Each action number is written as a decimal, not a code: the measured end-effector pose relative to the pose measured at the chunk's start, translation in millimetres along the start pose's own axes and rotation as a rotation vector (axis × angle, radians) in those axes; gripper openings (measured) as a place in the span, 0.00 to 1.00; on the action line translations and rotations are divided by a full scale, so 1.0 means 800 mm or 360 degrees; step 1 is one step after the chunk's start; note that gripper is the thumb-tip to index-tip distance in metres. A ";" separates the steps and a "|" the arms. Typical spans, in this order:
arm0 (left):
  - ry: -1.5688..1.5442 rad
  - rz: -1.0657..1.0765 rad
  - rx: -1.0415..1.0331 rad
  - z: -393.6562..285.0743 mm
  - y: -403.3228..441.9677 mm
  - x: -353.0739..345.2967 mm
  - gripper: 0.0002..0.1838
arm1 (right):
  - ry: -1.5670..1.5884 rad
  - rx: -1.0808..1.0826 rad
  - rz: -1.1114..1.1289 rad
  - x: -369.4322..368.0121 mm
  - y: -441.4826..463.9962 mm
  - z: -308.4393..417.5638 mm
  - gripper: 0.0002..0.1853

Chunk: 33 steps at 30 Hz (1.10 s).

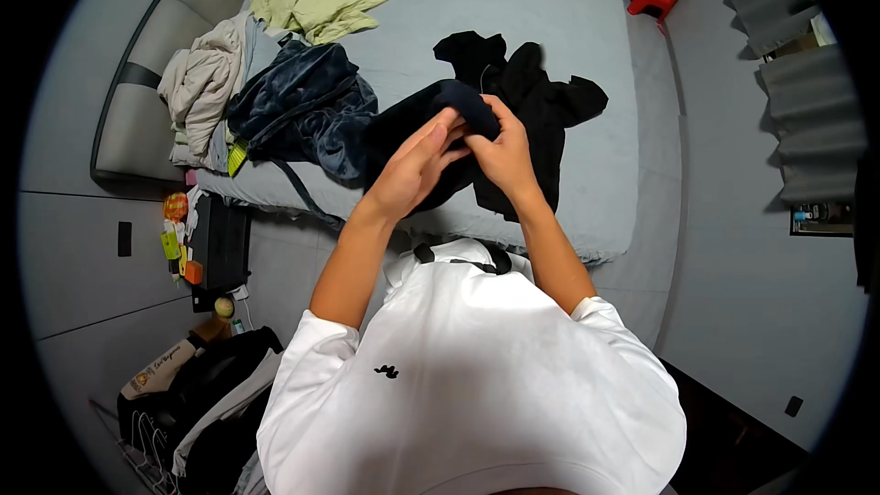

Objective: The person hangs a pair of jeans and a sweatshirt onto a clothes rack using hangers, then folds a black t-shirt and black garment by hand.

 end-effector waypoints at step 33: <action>0.0895 -0.0683 -0.0304 -0.097 0.059 0.072 0.14 | -0.0435 -0.0008 0.0077 0.068 0.074 0.020 0.09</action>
Point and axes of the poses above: each hand's wrist, its own y-axis towards the middle knuckle, its own x-axis out of the back of the hand, z = x × y, the point moved 1 cm from there along y, towards the middle knuckle, and after that the axes turned 9 degrees about x, right-handed, at the moved point
